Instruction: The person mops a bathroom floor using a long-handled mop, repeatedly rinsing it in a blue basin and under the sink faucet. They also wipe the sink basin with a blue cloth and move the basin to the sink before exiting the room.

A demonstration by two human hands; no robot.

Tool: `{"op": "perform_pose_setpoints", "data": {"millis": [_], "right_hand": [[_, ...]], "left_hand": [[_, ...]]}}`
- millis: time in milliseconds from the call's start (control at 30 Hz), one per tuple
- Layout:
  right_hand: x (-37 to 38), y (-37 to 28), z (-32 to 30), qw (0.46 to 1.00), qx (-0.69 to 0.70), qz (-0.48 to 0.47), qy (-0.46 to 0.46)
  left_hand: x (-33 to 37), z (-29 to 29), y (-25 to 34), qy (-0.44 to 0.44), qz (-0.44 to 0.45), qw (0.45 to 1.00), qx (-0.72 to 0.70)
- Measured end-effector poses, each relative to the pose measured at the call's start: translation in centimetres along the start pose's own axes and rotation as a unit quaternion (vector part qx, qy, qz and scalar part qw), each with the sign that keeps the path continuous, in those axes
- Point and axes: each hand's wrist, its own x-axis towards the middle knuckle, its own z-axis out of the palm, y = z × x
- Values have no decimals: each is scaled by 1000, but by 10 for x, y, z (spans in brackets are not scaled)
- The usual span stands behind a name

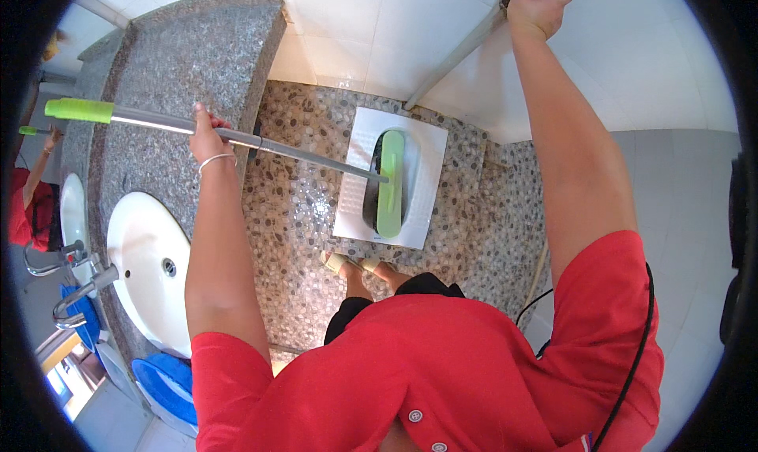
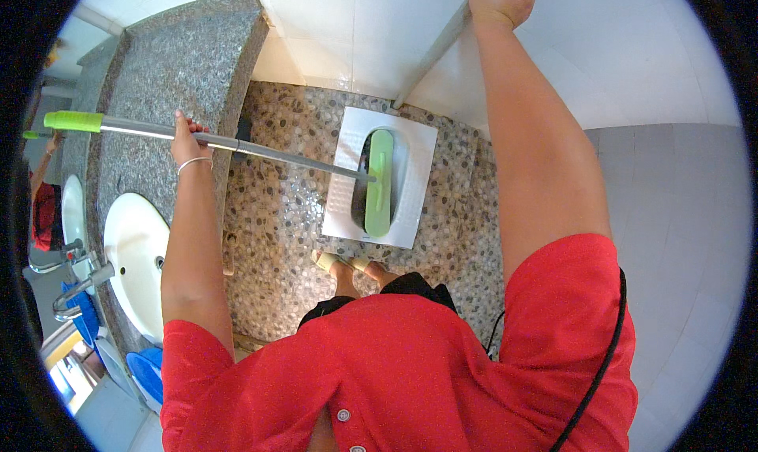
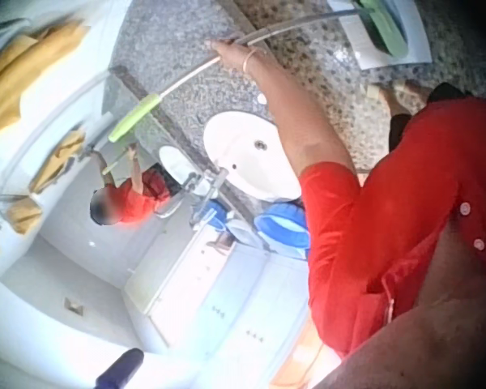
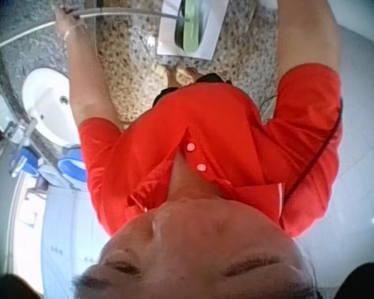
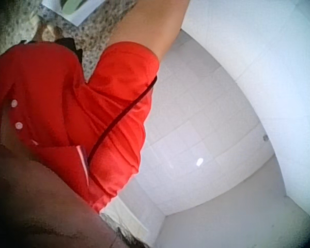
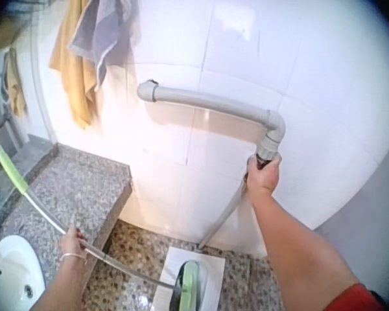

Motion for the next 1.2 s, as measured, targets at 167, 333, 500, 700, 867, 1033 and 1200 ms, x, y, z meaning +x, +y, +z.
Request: {"op": "perform_pose_setpoints", "data": {"millis": [167,333,500,700,867,1033,1200], "right_hand": [[1,4,0,1000,-28,11,-3],[2,8,4,1000,-20,7,-1],[2,8,4,1000,-8,-10,5],[3,9,2,1000,-5,6,-20],[2,7,3,1000,-10,-12,12],[3,5,1,999,-31,11,-11],[4,4,2,1000,-22,5,-5]], "left_hand": [[-25,11,-35,-473,-24,880,17],[-63,64,-86,-378,12,924,59],[-89,119,-79,-271,-52,961,-29],[-43,101,-75,-170,-28,984,-46],[-20,87,-73,-63,-47,997,-13],[-54,90,-90,-168,19,986,2],[-47,79,-94,58,103,989,87]]}}
